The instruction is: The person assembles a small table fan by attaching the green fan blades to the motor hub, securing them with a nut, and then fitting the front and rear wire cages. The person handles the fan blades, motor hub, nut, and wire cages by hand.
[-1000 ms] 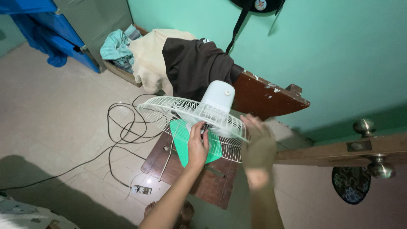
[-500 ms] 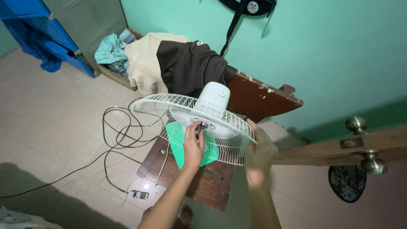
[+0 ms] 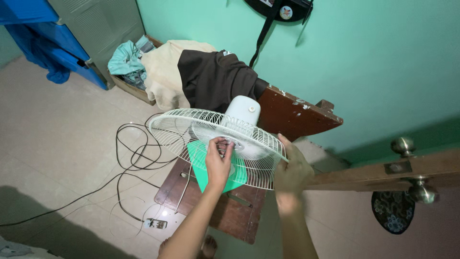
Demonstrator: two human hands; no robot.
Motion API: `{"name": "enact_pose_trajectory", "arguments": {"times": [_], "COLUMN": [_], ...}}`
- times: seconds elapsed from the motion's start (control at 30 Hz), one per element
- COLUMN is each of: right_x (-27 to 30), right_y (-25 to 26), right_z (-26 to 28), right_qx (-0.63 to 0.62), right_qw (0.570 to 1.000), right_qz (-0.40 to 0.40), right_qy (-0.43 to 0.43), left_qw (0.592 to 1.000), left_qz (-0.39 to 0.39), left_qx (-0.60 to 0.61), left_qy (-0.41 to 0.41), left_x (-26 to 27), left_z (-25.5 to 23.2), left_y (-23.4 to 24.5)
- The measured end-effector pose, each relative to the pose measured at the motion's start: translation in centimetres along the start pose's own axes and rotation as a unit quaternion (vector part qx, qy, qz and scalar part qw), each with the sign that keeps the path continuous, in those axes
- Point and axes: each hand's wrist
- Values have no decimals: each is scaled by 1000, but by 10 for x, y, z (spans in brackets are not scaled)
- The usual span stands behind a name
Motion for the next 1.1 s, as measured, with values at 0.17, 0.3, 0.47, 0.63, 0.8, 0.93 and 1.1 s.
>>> {"name": "enact_pose_trajectory", "arguments": {"times": [0.17, 0.3, 0.47, 0.63, 0.8, 0.93, 1.1], "right_x": [-1, 11, 65, 75, 62, 56, 56], "right_y": [4, 2, -36, -112, -148, -153, -153], "right_z": [7, -1, -8, -28, -35, -29, -21], "right_qx": [44, 134, -162, -202, -168, -148, -79], "right_qw": [998, 976, 966, 972, 980, 982, 993], "right_qz": [33, -122, -9, 118, 96, 78, 32], "right_qy": [-36, 120, 202, 13, -50, -84, -80], "left_qw": [1000, 998, 999, 998, 998, 1000, 999], "left_qz": [-19, -31, -35, -40, -19, -8, -6], "left_qx": [-14, -20, -25, 9, -30, -14, -21], "left_qy": [-19, -46, -27, -48, -52, -25, -28], "left_x": [-5, -6, -4, -2, 1, -3, -3], "left_z": [7, 11, 13, 15, 11, 4, 1], "left_y": [-5, -10, -16, -14, -6, -6, -8]}}
Point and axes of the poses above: each hand's wrist, its own x-axis away from the middle knuckle, its own y-axis out of the back of the hand, z = x × y, and after that the axes turned 1 degree about z, right-handed
